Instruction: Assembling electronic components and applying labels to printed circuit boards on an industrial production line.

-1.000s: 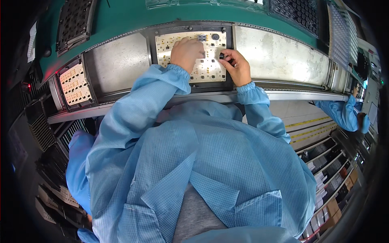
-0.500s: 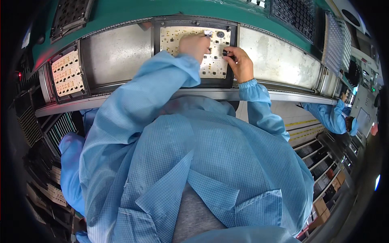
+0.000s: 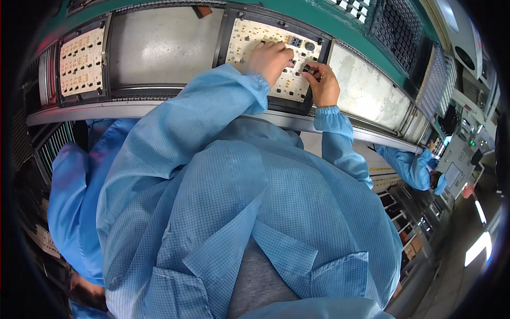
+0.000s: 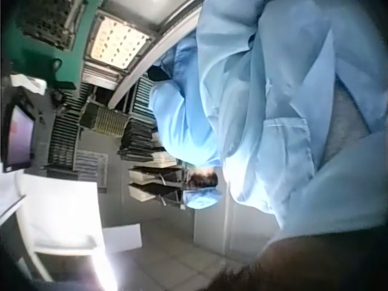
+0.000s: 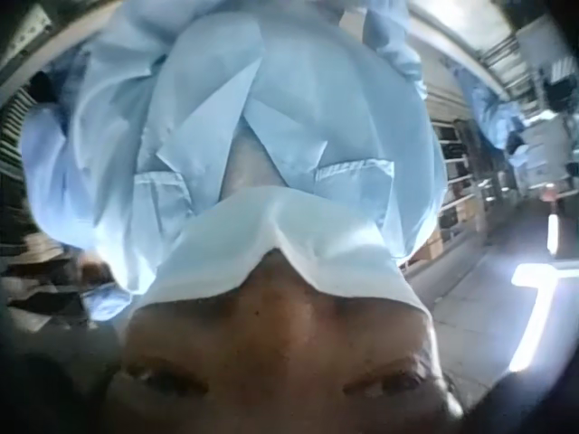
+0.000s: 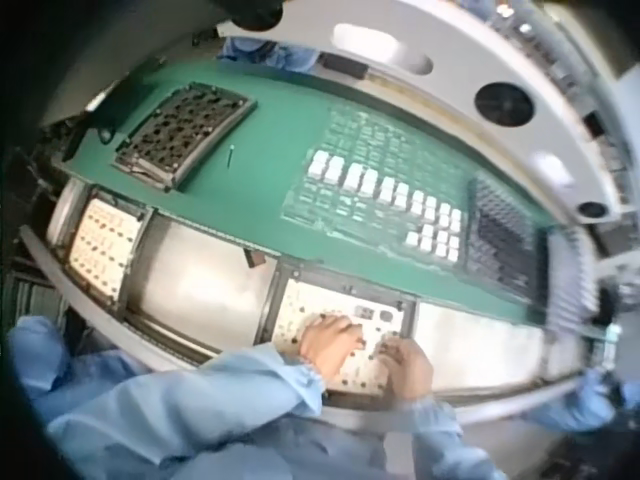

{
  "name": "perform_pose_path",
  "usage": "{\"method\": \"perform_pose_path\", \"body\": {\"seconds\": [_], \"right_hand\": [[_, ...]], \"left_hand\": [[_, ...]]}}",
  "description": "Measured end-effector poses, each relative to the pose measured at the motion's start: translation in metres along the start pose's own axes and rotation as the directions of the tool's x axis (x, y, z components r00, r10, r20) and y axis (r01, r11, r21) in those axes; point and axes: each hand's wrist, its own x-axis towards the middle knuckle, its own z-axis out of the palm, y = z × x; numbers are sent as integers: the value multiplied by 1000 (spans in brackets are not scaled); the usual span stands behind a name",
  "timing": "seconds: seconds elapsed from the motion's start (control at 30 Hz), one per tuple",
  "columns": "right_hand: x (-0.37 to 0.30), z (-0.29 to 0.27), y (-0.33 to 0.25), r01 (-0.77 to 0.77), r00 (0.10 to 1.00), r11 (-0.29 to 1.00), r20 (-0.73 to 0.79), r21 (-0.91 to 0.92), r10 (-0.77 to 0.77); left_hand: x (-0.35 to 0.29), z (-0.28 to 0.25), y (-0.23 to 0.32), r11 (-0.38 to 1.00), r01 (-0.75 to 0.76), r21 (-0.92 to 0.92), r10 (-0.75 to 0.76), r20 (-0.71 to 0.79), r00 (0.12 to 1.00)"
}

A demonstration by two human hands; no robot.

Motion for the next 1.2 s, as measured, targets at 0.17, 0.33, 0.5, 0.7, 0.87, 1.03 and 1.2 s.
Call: {"method": "perform_pose_path", "body": {"seconds": [0.17, 0.33, 0.5, 0.7, 0.87, 1.03, 1.2], "right_hand": [[4, -7, 8, -89, 996, 996, 14, -20, 89], [3, -14, -3, -97, 993, 991, 58, -97, 103], [-3, -13, 2, -65, 998, 996, 17, -61, 66], [-5, -17, 3, -67, 998, 998, 4, -14, 67], [-2, -30, 10, -88, 996, 995, 25, -38, 89], [-2, -39, 15, -122, 991, 989, 44, -84, 126], [6, -45, 8, -51, 993, 970, 89, -240, 74]], "left_hand": [[2, 3, 10, 1000, -13, -9, 13, -26, 1000], [0, 1, 14, 1000, -18, 7, 18, 5, 1000], [1, -1, 20, 1000, -13, -7, 13, 47, 999], [2, -1, 23, 1000, -14, -8, 14, 62, 998], [6, 9, 34, 999, -39, -25, 39, 17, 999], [6, 9, 41, 998, -41, -52, 43, 30, 999], [6, 10, 42, 996, -79, -35, 79, 2, 997]]}}
